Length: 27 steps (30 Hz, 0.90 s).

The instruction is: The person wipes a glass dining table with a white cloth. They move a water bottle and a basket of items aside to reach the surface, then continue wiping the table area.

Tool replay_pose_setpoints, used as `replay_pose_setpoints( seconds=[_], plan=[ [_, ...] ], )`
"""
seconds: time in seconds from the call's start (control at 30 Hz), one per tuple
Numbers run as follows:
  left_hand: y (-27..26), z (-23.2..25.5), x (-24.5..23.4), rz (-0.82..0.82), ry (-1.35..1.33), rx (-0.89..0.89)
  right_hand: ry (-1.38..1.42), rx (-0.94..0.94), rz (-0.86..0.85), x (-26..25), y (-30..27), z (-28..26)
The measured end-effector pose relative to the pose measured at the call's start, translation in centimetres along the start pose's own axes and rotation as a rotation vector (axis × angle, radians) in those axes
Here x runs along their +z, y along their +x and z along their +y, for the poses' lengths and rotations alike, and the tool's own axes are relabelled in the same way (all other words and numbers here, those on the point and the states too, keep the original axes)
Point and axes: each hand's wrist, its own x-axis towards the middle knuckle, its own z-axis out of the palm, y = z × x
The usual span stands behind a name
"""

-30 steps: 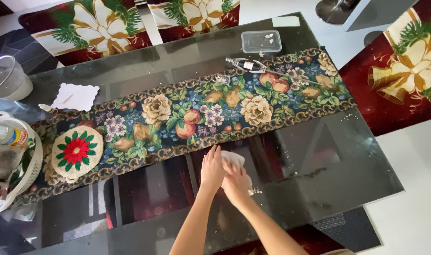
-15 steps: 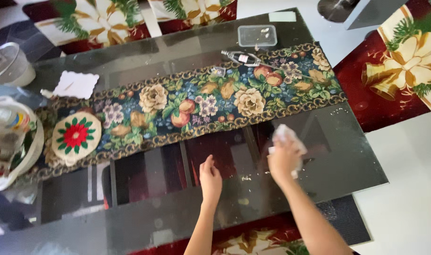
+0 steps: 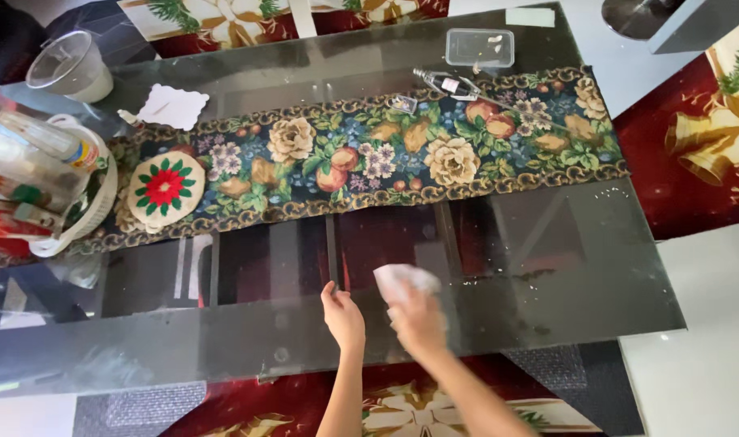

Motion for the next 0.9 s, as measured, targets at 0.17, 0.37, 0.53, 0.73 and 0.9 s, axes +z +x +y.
replay_pose_setpoints(
  seconds=[0.17, 0.37, 0.53, 0.73, 0.9],
  plan=[
    [-0.8, 0.0, 0.9, -0.046, 0.012, 0.060, -0.452, -0.240, 0.352, -5.7, 2.0, 8.3],
    [-0.7, -0.8, 2.1, -0.158, -0.095, 0.065, 0.216, 0.150, 0.434, -7.1, 2.8, 5.5],
    [4.2, -6.1, 1.5, -0.102, 0.150, 0.043, 0.151, -0.194, 0.262, 0.9, -0.7, -5.3],
    [8.8, -11.7, -2.6, -0.243, 0.401, -0.453, -0.103, -0.763, 0.089, 7.2, -2.3, -7.1],
    [8.1, -15.8, -3.6, -0.266, 0.456, -0.287, -0.037, -0.653, -0.020, 3.3, -1.1, 0.6]
  ],
)
